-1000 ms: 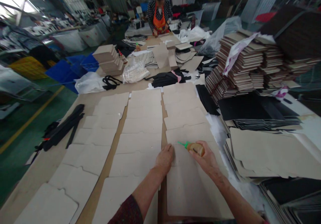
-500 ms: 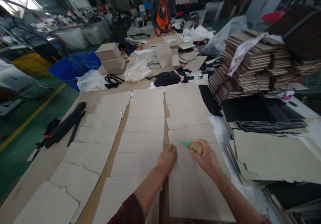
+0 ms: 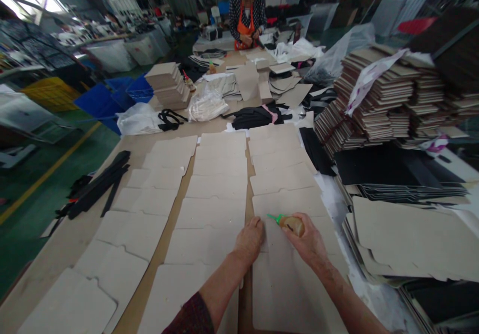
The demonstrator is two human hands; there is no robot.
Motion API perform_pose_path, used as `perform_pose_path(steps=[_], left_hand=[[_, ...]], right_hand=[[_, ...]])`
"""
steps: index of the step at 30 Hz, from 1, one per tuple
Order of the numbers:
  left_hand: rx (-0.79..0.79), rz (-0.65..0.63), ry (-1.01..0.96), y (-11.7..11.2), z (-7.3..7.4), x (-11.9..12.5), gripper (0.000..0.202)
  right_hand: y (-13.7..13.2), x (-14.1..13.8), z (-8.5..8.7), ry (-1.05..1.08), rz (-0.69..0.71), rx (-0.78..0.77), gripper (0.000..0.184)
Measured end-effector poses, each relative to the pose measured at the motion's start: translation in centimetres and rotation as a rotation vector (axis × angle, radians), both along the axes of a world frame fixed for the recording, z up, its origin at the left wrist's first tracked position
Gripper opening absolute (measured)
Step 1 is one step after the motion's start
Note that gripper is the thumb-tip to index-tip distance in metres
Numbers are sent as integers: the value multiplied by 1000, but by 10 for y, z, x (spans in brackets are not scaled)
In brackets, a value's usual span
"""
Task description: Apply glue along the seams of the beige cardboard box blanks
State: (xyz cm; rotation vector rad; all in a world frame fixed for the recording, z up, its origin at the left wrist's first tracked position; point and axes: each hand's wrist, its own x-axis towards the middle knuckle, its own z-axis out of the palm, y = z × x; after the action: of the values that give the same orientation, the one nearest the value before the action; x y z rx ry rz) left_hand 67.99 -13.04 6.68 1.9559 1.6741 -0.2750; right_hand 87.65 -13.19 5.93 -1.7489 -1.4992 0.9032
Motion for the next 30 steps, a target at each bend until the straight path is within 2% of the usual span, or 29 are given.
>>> perform_pose_path(steps=[4,6,9,13,18,24,30], left_hand=[[13,0,3,-1,4,0,50],[34,16,16,0,7,0,40],[77,48,40,12,11,2,29],[112,66,48,45,13,2,41],[101,68,48,79,10,-1,53],[78,35,39,86,5,-3,30],[82,41,49,89,3,-2,23]], right_hand=[[15,-9,-3,238,-172,-36,51],[28,-9,-4,264,-203,-24,54],[51,-8,-3,219,-185,14,55],[73,-8,-3,110,-110,56,51],[84,-12,-10,9,-39,65,47],[92,-14,-12,-81,8,96,45],[99,-9,2,-142,45,104,40]])
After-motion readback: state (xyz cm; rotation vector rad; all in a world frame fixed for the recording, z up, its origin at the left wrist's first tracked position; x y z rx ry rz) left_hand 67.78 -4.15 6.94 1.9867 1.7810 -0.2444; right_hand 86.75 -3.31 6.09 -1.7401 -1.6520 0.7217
